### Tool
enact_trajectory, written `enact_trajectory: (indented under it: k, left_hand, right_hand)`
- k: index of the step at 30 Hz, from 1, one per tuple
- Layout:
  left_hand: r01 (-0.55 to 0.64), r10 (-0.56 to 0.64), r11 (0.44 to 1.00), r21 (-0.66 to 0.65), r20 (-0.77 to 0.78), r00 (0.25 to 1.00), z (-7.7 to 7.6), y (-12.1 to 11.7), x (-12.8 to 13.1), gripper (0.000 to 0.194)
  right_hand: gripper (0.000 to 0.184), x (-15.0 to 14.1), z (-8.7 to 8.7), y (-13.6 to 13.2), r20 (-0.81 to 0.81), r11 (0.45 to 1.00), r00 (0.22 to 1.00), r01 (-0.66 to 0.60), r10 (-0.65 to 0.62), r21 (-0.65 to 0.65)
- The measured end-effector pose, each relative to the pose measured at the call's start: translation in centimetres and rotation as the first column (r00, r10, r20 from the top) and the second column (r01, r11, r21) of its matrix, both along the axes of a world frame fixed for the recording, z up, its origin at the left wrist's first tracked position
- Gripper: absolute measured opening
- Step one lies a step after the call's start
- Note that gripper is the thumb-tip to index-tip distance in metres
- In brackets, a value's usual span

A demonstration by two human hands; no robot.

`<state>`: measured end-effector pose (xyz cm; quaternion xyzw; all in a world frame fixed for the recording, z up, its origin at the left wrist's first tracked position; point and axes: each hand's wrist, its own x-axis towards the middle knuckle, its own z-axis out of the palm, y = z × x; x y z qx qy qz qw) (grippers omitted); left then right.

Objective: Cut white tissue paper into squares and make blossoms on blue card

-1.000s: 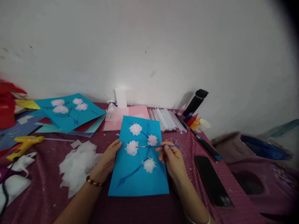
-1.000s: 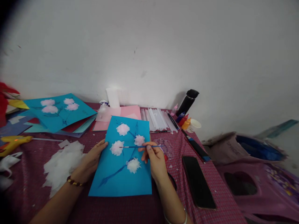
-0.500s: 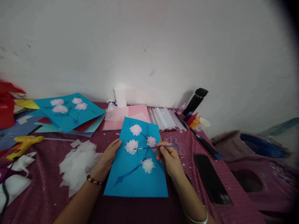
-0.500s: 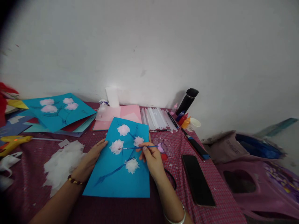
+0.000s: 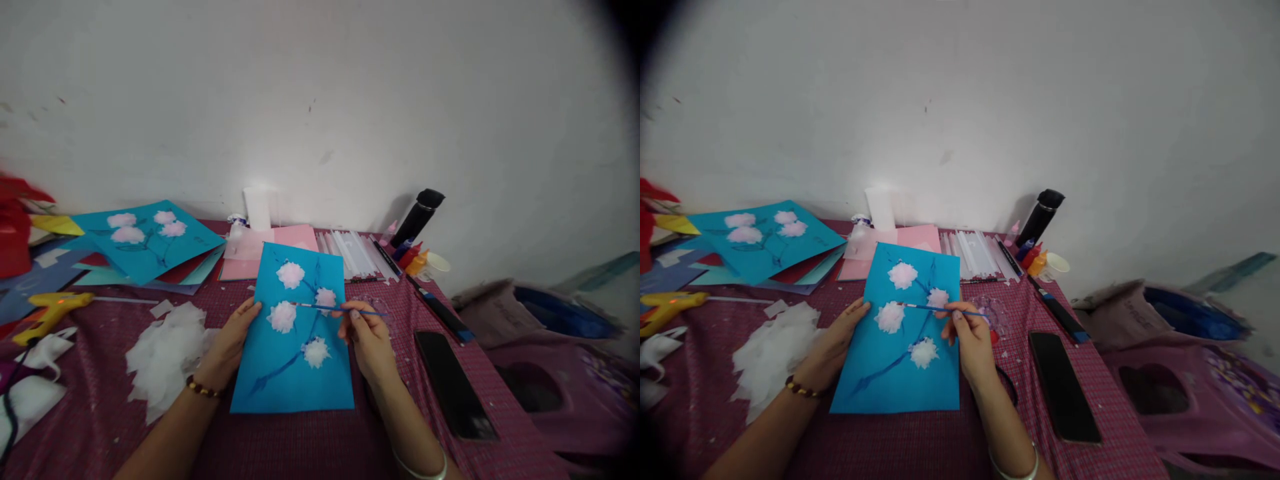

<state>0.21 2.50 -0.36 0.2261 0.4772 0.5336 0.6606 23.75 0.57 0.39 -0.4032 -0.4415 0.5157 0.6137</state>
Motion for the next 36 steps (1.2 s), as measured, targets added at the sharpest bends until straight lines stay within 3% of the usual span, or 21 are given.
enact_trajectory:
  k: [4, 10, 15, 21, 28, 36]
  left_hand:
    - [0.020, -0.020, 1.000, 0.018, 0.009, 1.000, -0.4, 0.1, -0.1, 0.035]
    - [0.012, -0.012, 1.000, 0.021, 0.000, 1.000, -0.2, -0.1, -0.1, 0.030]
    - [0.053, -0.053, 0.998, 0.039, 0.018, 0.998, -0.3, -0.1, -0.1, 0.032]
    - [-0.037, 0.037, 0.999, -0.026, -0.013, 0.999, 0.6, -0.2, 0.2, 0.027]
    - [-0.056, 0.055, 0.997, -0.044, -0.028, 0.998, 1.0, -0.2, 0.3, 0.025]
    - [0.007, -0.007, 1.000, 0.007, -0.003, 1.000, 0.0, 0.1, -0.3, 0.036]
  right_hand:
    - [0.018, -0.2, -0.2, -0.1, 0.112, 0.997, 0.991, -0.070, 0.072, -0.022]
    - [0.017, -0.4, -0.3, -0.1, 0.039, 0.998, 0.998, -0.052, 0.051, 0.020]
    - [0.017, -0.9, -0.3, -0.2, 0.132, 0.987, 0.979, -0.161, 0.157, 0.019]
    - [0.017, 0.2, -0.1, 0.1, -0.036, 1.000, 0.999, 0.000, 0.000, -0.001]
    - [0.021, -0.2, -0.2, 0.0, 0.086, 0.996, 0.992, -0.087, 0.089, -0.028]
    - [0.020, -0.4, -0.5, 0.1, 0.065, 0.999, 0.997, -0.036, 0.037, -0.007]
